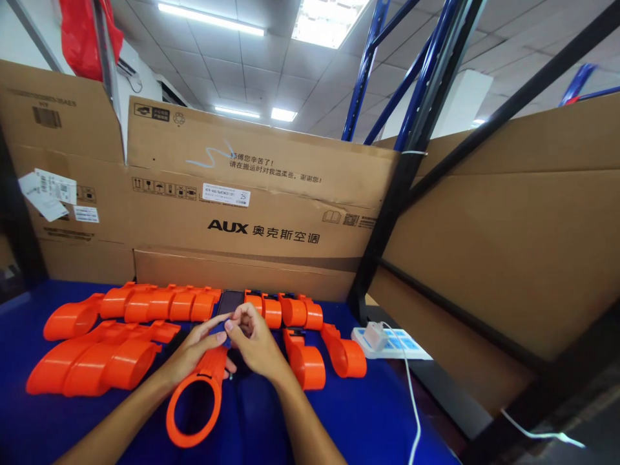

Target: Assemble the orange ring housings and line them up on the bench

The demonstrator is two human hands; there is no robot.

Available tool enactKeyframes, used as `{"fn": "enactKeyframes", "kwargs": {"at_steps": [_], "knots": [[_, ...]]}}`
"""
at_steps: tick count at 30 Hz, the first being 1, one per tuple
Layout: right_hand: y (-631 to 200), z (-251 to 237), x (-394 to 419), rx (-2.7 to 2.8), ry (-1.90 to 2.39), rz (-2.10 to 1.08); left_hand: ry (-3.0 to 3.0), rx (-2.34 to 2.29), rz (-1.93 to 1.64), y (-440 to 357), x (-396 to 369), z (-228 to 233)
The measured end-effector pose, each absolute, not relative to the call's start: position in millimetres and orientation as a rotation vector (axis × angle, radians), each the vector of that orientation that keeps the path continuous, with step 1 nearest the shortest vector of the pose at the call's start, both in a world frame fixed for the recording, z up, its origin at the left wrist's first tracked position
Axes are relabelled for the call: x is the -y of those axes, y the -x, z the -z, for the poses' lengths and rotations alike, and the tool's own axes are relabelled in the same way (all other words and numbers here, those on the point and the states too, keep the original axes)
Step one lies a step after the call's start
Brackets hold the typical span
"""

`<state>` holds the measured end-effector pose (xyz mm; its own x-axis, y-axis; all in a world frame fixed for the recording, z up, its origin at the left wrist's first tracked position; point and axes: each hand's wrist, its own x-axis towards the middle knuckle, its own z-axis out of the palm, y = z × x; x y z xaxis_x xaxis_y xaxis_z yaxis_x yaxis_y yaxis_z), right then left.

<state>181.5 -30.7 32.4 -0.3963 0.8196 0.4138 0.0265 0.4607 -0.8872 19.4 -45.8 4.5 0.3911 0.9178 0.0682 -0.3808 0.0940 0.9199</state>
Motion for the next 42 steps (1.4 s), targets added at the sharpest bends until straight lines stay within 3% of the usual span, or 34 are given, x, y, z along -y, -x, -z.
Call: {"fn": "enactKeyframes", "kwargs": {"at_steps": [6,16,23,33,42], "knots": [[-190,-26,24,1.873,0.917,-0.763,-0.875,-0.537,-1.203,-4,36,-14],[-188,-33,42,2.32,0.968,-0.787,-0.681,-0.455,-1.43,-1,35,-17],[-194,-23,29,1.993,0.94,-1.101,-0.731,-0.329,-1.294,4,32,-7],[-200,-27,12,1.44,0.834,-0.991,-0.794,-0.462,-1.314,-3,36,-8],[-195,-34,23,1.334,0.777,-1.153,-0.866,-0.487,-1.287,-14,44,-11]]}}
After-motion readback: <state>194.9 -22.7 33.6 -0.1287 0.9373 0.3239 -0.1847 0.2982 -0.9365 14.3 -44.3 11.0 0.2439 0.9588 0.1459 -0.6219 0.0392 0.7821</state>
